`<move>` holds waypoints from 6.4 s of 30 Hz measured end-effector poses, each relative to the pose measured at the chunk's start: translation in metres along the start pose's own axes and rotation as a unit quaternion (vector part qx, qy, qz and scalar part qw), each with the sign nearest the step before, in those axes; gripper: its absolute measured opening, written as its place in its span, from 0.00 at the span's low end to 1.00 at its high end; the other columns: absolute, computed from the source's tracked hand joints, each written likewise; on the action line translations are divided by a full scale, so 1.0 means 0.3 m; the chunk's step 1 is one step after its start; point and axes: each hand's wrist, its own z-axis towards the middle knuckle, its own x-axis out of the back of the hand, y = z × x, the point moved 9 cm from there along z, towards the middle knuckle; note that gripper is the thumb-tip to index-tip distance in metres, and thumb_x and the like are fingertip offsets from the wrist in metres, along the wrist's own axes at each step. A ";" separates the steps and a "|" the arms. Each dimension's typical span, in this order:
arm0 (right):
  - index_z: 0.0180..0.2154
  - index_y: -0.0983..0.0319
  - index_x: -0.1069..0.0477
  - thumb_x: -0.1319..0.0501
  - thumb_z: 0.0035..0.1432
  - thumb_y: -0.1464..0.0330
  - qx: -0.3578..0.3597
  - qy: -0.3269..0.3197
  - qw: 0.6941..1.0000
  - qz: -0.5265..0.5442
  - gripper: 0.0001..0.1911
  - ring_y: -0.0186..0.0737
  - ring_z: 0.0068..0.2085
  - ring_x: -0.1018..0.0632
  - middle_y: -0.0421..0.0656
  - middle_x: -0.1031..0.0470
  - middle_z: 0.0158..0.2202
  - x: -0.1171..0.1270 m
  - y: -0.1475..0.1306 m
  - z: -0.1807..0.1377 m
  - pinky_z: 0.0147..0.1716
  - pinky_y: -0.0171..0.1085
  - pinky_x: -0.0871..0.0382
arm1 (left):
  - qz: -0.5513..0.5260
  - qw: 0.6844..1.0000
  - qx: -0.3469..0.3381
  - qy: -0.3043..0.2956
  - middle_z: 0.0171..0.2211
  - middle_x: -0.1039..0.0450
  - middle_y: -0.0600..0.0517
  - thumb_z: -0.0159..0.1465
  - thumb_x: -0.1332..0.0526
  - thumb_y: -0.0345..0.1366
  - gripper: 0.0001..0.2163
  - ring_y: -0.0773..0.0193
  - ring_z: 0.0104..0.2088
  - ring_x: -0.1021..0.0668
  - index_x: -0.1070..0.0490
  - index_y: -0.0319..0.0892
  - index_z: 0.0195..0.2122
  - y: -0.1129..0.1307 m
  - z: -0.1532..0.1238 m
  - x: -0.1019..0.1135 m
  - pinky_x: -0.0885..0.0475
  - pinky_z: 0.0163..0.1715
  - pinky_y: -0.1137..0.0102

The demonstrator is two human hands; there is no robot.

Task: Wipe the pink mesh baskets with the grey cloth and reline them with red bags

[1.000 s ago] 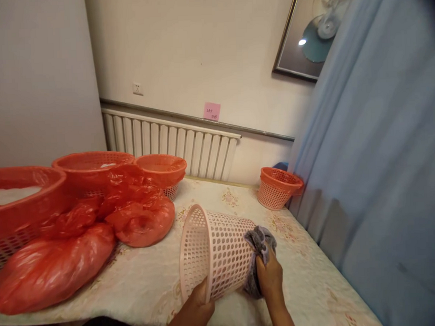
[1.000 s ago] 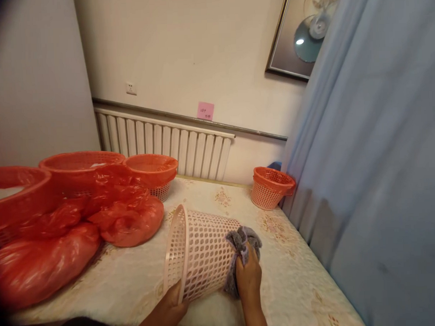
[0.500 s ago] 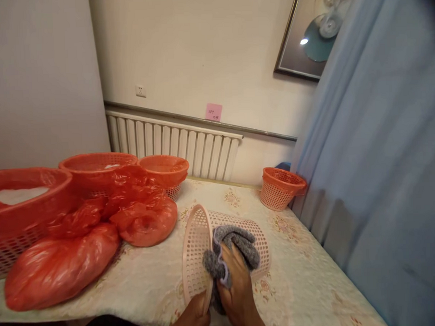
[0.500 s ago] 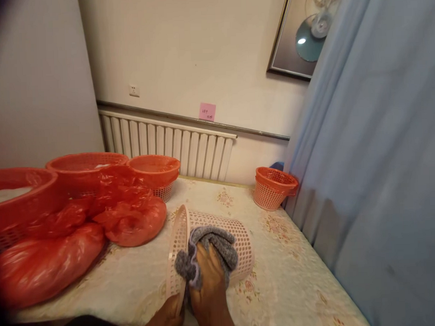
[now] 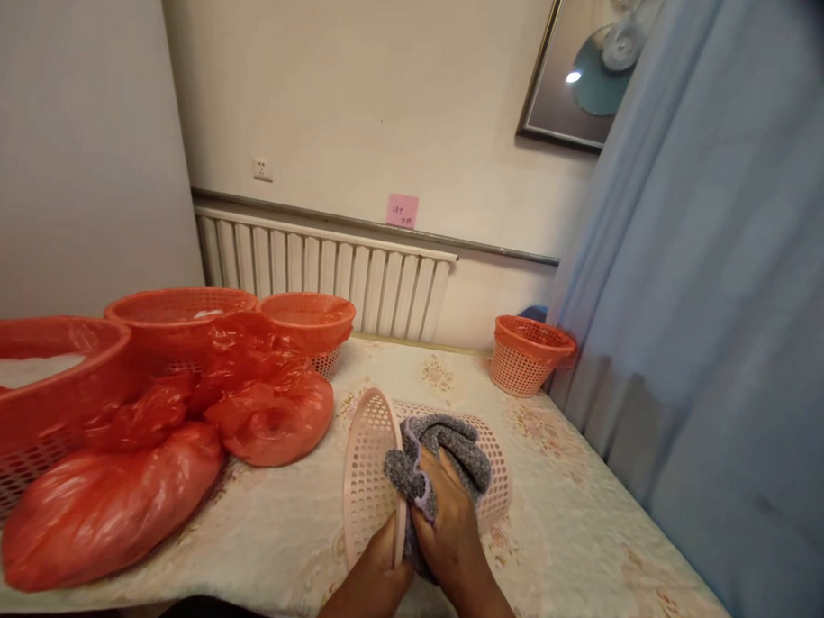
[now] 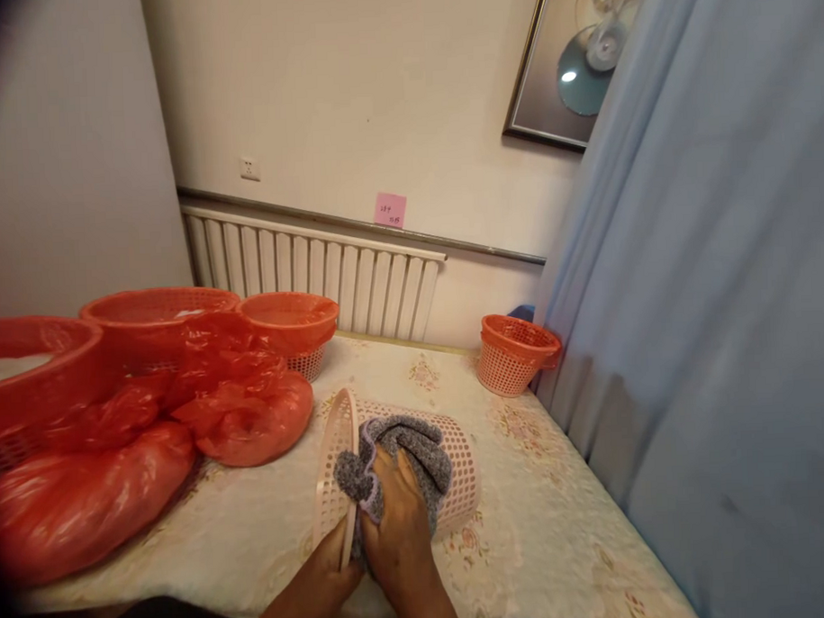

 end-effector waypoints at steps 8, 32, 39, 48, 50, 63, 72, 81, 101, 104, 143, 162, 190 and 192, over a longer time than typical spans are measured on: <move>0.56 0.62 0.33 0.46 0.55 0.70 -0.141 0.062 0.988 -0.023 0.26 0.48 0.57 0.29 0.48 0.28 0.54 0.105 0.369 -0.015 0.58 0.50 0.38 | -0.036 0.999 0.011 -0.023 0.59 0.33 0.47 0.55 0.48 0.23 0.29 0.56 0.61 0.33 0.38 0.39 0.61 -0.025 -0.012 -0.007 0.46 0.64 0.57; 0.59 0.62 0.38 0.46 0.54 0.74 -0.016 0.014 0.999 0.027 0.29 0.46 0.60 0.33 0.46 0.31 0.57 0.029 0.007 0.073 0.62 0.50 0.41 | 0.101 0.990 0.025 -0.099 0.45 0.22 0.51 0.48 0.51 0.23 0.25 0.54 0.50 0.27 0.25 0.43 0.44 -0.123 -0.075 -0.025 0.40 0.59 0.60; 0.59 0.63 0.39 0.44 0.55 0.71 -0.010 0.034 0.999 0.002 0.29 0.49 0.60 0.33 0.48 0.31 0.58 0.015 -0.008 0.002 0.60 0.54 0.40 | 0.042 0.996 0.068 -0.038 0.46 0.23 0.48 0.54 0.46 0.28 0.21 0.51 0.49 0.26 0.30 0.37 0.50 -0.063 -0.033 -0.014 0.36 0.56 0.57; 0.59 0.61 0.37 0.44 0.57 0.71 -0.048 0.012 0.999 -0.003 0.27 0.49 0.61 0.34 0.48 0.32 0.59 0.011 0.153 -0.003 0.61 0.53 0.42 | -0.002 1.000 0.011 -0.016 0.58 0.31 0.48 0.56 0.48 0.24 0.27 0.54 0.60 0.33 0.34 0.40 0.58 -0.041 0.004 -0.001 0.45 0.64 0.58; 0.58 0.62 0.35 0.44 0.56 0.71 -0.085 0.032 0.996 -0.006 0.27 0.49 0.60 0.33 0.48 0.31 0.58 0.034 0.255 -0.008 0.61 0.53 0.42 | -0.004 0.999 0.014 -0.032 0.58 0.30 0.49 0.55 0.49 0.23 0.28 0.55 0.59 0.31 0.34 0.40 0.58 -0.032 -0.004 -0.008 0.44 0.63 0.58; 0.57 0.68 0.35 0.47 0.58 0.66 -0.226 0.187 0.952 -0.083 0.26 0.56 0.57 0.30 0.54 0.29 0.55 0.051 0.412 -0.342 0.54 0.55 0.35 | 0.036 0.996 0.048 -0.064 0.51 0.24 0.50 0.46 0.51 0.21 0.31 0.52 0.59 0.32 0.26 0.39 0.50 -0.099 -0.041 -0.028 0.42 0.62 0.57; 0.63 0.65 0.44 0.48 0.61 0.64 0.017 0.077 0.997 -0.018 0.29 0.57 0.64 0.39 0.51 0.35 0.60 -0.026 -0.016 -0.198 0.55 0.56 0.36 | 0.034 0.996 0.047 -0.070 0.44 0.22 0.52 0.53 0.51 0.24 0.24 0.55 0.51 0.28 0.27 0.41 0.48 -0.074 -0.064 -0.052 0.38 0.58 0.59; 0.61 0.62 0.40 0.44 0.54 0.72 -0.011 0.035 0.999 0.007 0.31 0.54 0.62 0.36 0.48 0.32 0.58 0.028 -0.018 -0.081 0.59 0.56 0.38 | 0.068 0.994 0.008 -0.081 0.42 0.21 0.53 0.44 0.52 0.21 0.30 0.56 0.47 0.25 0.25 0.41 0.47 -0.126 -0.103 -0.066 0.38 0.56 0.60; 0.59 0.63 0.37 0.45 0.56 0.71 -0.066 0.073 0.995 -0.026 0.27 0.50 0.63 0.37 0.49 0.34 0.59 0.077 0.198 -0.169 0.61 0.54 0.42 | -0.082 0.996 -0.005 -0.030 0.59 0.32 0.50 0.48 0.50 0.20 0.36 0.56 0.61 0.34 0.40 0.41 0.61 -0.042 -0.094 -0.057 0.49 0.65 0.55; 0.56 0.65 0.34 0.46 0.56 0.69 -0.154 0.125 0.980 -0.034 0.25 0.51 0.60 0.33 0.51 0.31 0.57 0.140 0.379 -0.200 0.59 0.54 0.41 | -0.056 0.998 -0.001 -0.038 0.59 0.32 0.51 0.47 0.50 0.20 0.36 0.55 0.63 0.36 0.37 0.41 0.60 -0.032 -0.097 -0.067 0.51 0.66 0.54; 0.59 0.61 0.37 0.44 0.55 0.74 -0.069 0.060 0.996 0.019 0.28 0.46 0.60 0.33 0.47 0.32 0.58 0.076 0.165 -0.058 0.62 0.51 0.45 | -0.074 0.997 -0.017 0.006 0.61 0.35 0.48 0.53 0.47 0.22 0.32 0.55 0.62 0.35 0.41 0.39 0.61 -0.011 0.010 -0.056 0.45 0.64 0.58; 0.59 0.63 0.37 0.46 0.60 0.66 -0.066 0.140 0.988 0.007 0.26 0.54 0.59 0.32 0.51 0.30 0.57 0.000 0.129 -0.319 0.55 0.55 0.34 | -0.032 0.999 -0.026 -0.035 0.57 0.31 0.49 0.53 0.46 0.22 0.28 0.54 0.59 0.32 0.34 0.40 0.57 -0.008 -0.017 -0.095 0.43 0.62 0.58; 0.52 0.63 0.29 0.45 0.55 0.70 -0.136 0.028 0.989 0.042 0.22 0.46 0.54 0.27 0.48 0.26 0.51 0.112 0.313 0.021 0.57 0.44 0.37 | -0.028 0.999 -0.030 -0.020 0.62 0.37 0.50 0.51 0.50 0.18 0.35 0.57 0.63 0.37 0.42 0.41 0.63 0.008 -0.032 -0.124 0.49 0.66 0.57; 0.51 0.65 0.29 0.45 0.55 0.68 -0.196 0.048 0.979 -0.004 0.22 0.48 0.53 0.26 0.50 0.25 0.50 0.144 0.440 -0.013 0.55 0.46 0.35 | -0.028 0.999 -0.025 -0.030 0.62 0.36 0.51 0.50 0.51 0.18 0.36 0.57 0.63 0.37 0.41 0.43 0.62 0.011 -0.038 -0.123 0.51 0.66 0.56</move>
